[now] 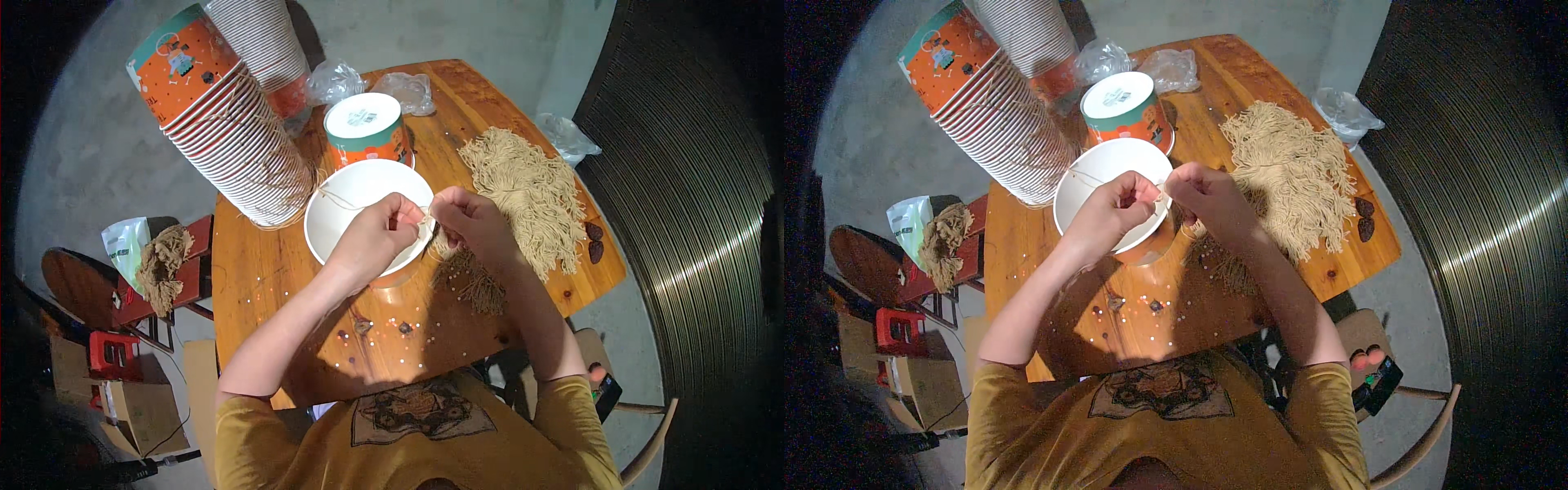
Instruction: Threading and tying rope handles onto decorative paper buckets.
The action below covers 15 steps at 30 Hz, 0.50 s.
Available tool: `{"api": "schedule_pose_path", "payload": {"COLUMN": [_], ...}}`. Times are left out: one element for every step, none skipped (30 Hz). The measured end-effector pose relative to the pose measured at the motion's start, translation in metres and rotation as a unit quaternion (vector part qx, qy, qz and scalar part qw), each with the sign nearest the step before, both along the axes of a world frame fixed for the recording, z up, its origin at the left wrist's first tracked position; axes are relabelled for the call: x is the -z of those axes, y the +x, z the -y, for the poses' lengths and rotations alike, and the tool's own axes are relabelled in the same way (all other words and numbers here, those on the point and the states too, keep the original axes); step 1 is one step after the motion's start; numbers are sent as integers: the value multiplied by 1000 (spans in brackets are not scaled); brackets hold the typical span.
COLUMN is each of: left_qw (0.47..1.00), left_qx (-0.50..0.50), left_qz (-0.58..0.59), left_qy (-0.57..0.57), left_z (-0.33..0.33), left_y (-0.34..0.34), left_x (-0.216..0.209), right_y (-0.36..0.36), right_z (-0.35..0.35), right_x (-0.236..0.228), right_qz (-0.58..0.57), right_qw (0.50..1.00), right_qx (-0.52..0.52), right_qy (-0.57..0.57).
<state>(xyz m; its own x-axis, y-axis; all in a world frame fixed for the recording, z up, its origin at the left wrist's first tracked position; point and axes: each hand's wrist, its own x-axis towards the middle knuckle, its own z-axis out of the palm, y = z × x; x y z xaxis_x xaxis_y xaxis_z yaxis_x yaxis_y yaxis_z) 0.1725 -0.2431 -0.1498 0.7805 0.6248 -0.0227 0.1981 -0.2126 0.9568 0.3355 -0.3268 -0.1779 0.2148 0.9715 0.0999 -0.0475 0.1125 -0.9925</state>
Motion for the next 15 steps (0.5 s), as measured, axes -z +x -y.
{"api": "schedule_pose_path", "payload": {"left_qw": [1000, 1000, 1000, 1000, 1000, 1000, 1000, 1000, 1000, 1000, 1000, 1000, 1000, 1000, 1000], "left_qx": [0, 1, 1, 2, 4, 6, 6, 12, 18, 18, 15, 12, 13, 11, 9], "left_qz": [1, 1, 2, 3, 1, 0, 0, -8, -17, -17, -18, -19, -18, -14, -10], "left_qy": [1, 8, 15, 15, 22, 28, 28, 23, 17, 17, 18, 20, 20, 16, 12], "left_z": [0, 1, 1, 0, 0, 0, 0, 0, 0, 0, 0, 0, 0, 0, 1], "left_y": [0, 0, 0, 0, 0, -1, 0, -1, -1, -1, -1, -1, 0, 1, 1], "left_x": [0, 0, 0, 0, 1, 1, 1, 0, -1, -1, -2, -2, -2, -2, -2], "right_y": [0, 1, 1, 0, -1, -3, -2, -2, -2, -1, 0, 1, 3, 6, 7], "right_z": [1, 1, 2, 3, 5, 6, 6, 6, 6, 6, 5, 5, 5, 4, 4], "right_x": [0, 1, 1, -1, -4, -5, -5, -5, -4, -4, -3, -2, 0, 3, 4], "right_qz": [1, 2, 4, 4, 17, 31, 31, 23, 16, 16, 29, 42, 42, 43, 44], "right_qw": [1000, 1000, 1000, 1000, 1000, 999, 999, 999, 999, 999, 999, 999, 999, 999, 998], "right_qx": [0, -5, -10, -10, 5, 19, 19, 22, 24, 23, 20, 16, 17, 3, -10], "right_qy": [1, 4, 7, 7, 7, 8, 8, 13, 18, 19, 16, 14, 14, 33, 52]}}
